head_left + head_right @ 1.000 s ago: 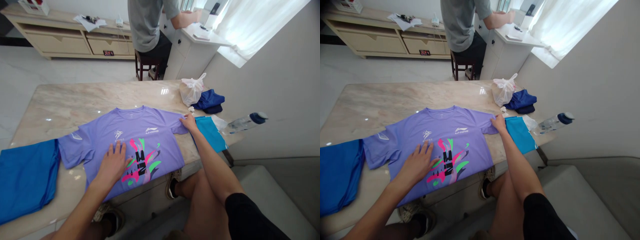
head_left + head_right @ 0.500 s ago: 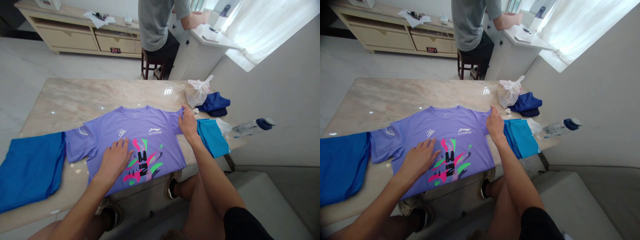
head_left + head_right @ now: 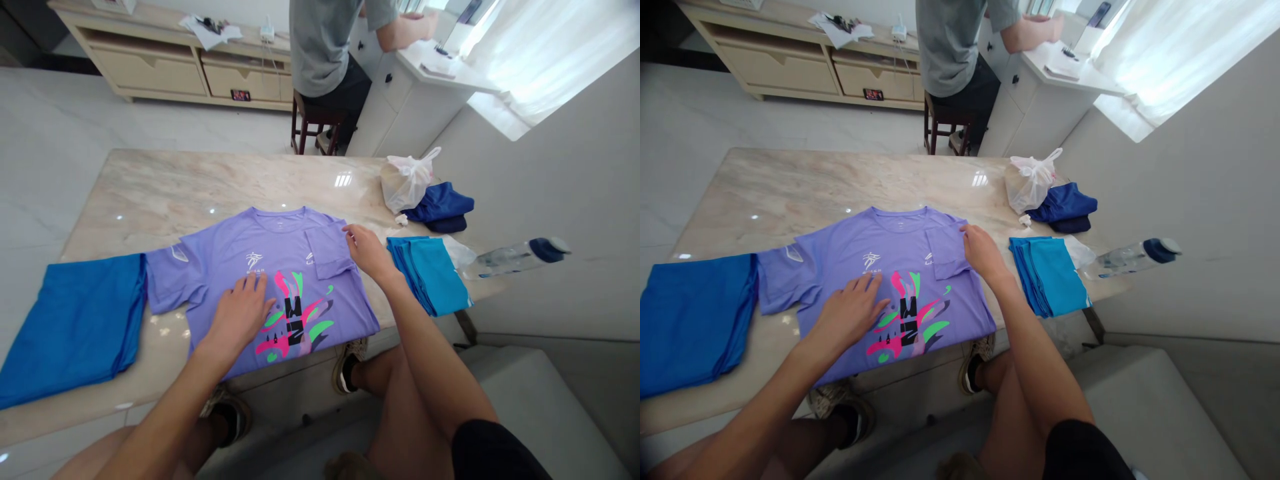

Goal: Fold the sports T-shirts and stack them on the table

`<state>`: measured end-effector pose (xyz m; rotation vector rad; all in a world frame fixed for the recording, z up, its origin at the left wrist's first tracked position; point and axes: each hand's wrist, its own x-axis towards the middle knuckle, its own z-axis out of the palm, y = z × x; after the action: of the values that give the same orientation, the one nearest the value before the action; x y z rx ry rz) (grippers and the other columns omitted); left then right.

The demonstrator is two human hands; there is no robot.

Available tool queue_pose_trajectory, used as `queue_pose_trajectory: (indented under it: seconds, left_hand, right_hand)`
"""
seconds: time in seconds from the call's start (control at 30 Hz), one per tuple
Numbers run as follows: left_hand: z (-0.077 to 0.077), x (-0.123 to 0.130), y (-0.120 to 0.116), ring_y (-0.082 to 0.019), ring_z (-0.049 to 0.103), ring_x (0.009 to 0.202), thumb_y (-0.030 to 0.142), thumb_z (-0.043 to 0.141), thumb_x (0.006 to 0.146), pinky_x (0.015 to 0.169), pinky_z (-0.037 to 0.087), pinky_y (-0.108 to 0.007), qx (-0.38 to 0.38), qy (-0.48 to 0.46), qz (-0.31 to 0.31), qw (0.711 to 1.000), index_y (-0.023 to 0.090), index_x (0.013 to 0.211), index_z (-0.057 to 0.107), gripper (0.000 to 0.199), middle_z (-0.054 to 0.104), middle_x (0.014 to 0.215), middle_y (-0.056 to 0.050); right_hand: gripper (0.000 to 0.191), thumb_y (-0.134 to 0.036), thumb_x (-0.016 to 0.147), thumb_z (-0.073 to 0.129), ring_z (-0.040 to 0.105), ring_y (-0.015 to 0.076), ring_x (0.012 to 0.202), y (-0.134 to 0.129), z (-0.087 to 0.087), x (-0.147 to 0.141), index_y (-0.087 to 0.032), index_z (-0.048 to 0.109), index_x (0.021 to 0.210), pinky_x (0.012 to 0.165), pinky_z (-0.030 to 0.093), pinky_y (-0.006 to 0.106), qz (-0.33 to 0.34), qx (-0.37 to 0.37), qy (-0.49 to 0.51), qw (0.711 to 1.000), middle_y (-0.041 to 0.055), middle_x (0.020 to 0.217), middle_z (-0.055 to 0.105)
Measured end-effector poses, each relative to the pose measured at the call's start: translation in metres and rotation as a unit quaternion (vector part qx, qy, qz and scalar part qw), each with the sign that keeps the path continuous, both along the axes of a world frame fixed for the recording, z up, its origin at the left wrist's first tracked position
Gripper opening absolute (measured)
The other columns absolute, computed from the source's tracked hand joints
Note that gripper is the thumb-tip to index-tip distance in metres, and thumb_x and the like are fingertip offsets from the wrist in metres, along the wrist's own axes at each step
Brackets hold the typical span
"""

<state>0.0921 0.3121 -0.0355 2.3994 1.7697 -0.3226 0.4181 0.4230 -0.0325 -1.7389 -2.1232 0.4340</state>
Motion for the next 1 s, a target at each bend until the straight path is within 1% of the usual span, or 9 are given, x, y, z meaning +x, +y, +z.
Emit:
queue_pose_trajectory:
  seconds: [0.07, 0.1, 0.27, 0.33, 0.4, 0.47, 0.53, 0.8, 1.0]
  left_hand:
    - [0.000, 0.000, -0.001, -0.039, 0.063, 0.144, 0.037, 0.049, 0.115, 0.105, 0.062, -0.049, 0.001, 0.006, 0.001, 1.000, 0.010, 0.166, 0.053, 0.057, 0.057, 0.167, -0.027]
    - [0.000, 0.001, -0.001, -0.039, 0.063, 0.144, 0.036, 0.050, 0.115, 0.105, 0.062, -0.049, 0.002, 0.006, 0.003, 1.000, 0.011, 0.166, 0.053, 0.057, 0.057, 0.166, -0.027]
    - [0.004, 0.005, 0.000, -0.040, 0.063, 0.142, 0.035, 0.054, 0.113, 0.105, 0.061, -0.049, -0.006, 0.002, 0.013, 1.000, 0.012, 0.166, 0.054, 0.057, 0.058, 0.165, -0.027]
    - [0.007, 0.008, 0.001, -0.040, 0.063, 0.142, 0.036, 0.054, 0.114, 0.105, 0.061, -0.049, -0.013, 0.008, 0.016, 1.000, 0.011, 0.166, 0.053, 0.058, 0.059, 0.164, -0.027]
    - [0.010, 0.009, 0.002, -0.040, 0.064, 0.141, 0.036, 0.054, 0.114, 0.105, 0.060, -0.049, -0.020, 0.015, 0.018, 1.000, 0.010, 0.167, 0.052, 0.059, 0.058, 0.165, -0.028]
    - [0.012, 0.010, 0.002, -0.040, 0.065, 0.139, 0.035, 0.054, 0.114, 0.104, 0.060, -0.049, -0.023, 0.014, 0.019, 0.999, 0.009, 0.167, 0.052, 0.059, 0.058, 0.165, -0.028]
    - [0.012, 0.010, 0.002, -0.040, 0.065, 0.137, 0.034, 0.055, 0.114, 0.104, 0.060, -0.049, -0.023, 0.009, 0.020, 0.999, 0.009, 0.166, 0.053, 0.058, 0.059, 0.164, -0.028]
    - [0.008, 0.010, 0.001, -0.042, 0.062, 0.141, 0.035, 0.056, 0.113, 0.103, 0.060, -0.051, -0.027, 0.004, 0.022, 0.999, 0.009, 0.167, 0.052, 0.060, 0.056, 0.167, -0.029]
    - [0.012, 0.011, 0.001, -0.041, 0.062, 0.141, 0.035, 0.056, 0.114, 0.104, 0.060, -0.051, -0.035, 0.015, 0.021, 0.999, 0.009, 0.167, 0.052, 0.060, 0.055, 0.168, -0.028]
  right_hand:
    - [0.022, -0.023, 0.111, 0.054, 0.073, 0.0283, 0.118, -0.001, -0.007, -0.010, -0.021, 0.075, 0.118, 0.103, 0.057, 0.038, 0.041, -0.019, -0.077, 0.996, 0.0135, 0.120, 0.079]
    - [0.020, -0.028, 0.112, 0.056, 0.072, 0.0288, 0.118, -0.002, -0.012, -0.017, -0.021, 0.075, 0.115, 0.101, 0.057, 0.038, 0.047, -0.028, -0.101, 0.993, 0.0131, 0.119, 0.079]
    - [0.034, -0.051, 0.113, 0.063, 0.067, 0.0326, 0.115, -0.004, -0.040, -0.054, -0.018, 0.071, 0.112, 0.099, 0.053, 0.041, 0.022, -0.032, -0.158, 0.987, 0.0154, 0.117, 0.076]
    - [0.034, -0.050, 0.113, 0.062, 0.065, 0.0343, 0.117, -0.003, -0.048, -0.063, -0.017, 0.071, 0.111, 0.099, 0.051, 0.043, 0.016, -0.030, -0.177, 0.984, 0.0170, 0.119, 0.074]
    - [0.028, -0.041, 0.115, 0.057, 0.064, 0.0339, 0.117, -0.002, -0.052, -0.067, -0.017, 0.070, 0.110, 0.098, 0.050, 0.042, 0.021, -0.032, -0.188, 0.982, 0.0174, 0.121, 0.073]
    - [0.024, -0.032, 0.116, 0.053, 0.063, 0.0326, 0.116, 0.000, -0.053, -0.069, -0.018, 0.070, 0.109, 0.097, 0.048, 0.041, 0.032, -0.033, -0.191, 0.980, 0.0174, 0.122, 0.073]
    - [0.023, -0.029, 0.116, 0.049, 0.062, 0.0323, 0.116, 0.002, -0.051, -0.070, -0.018, 0.069, 0.110, 0.097, 0.046, 0.041, 0.038, -0.031, -0.190, 0.981, 0.0175, 0.122, 0.073]
    - [0.027, -0.029, 0.119, 0.043, 0.061, 0.0321, 0.111, 0.003, -0.047, -0.083, -0.021, 0.066, 0.109, 0.092, 0.044, 0.041, 0.031, 0.020, -0.158, 0.987, 0.0152, 0.116, 0.074]
    - [0.031, -0.033, 0.120, 0.041, 0.062, 0.0322, 0.118, 0.001, -0.044, -0.095, -0.020, 0.069, 0.117, 0.100, 0.046, 0.042, 0.061, 0.006, -0.132, 0.989, 0.0154, 0.121, 0.075]
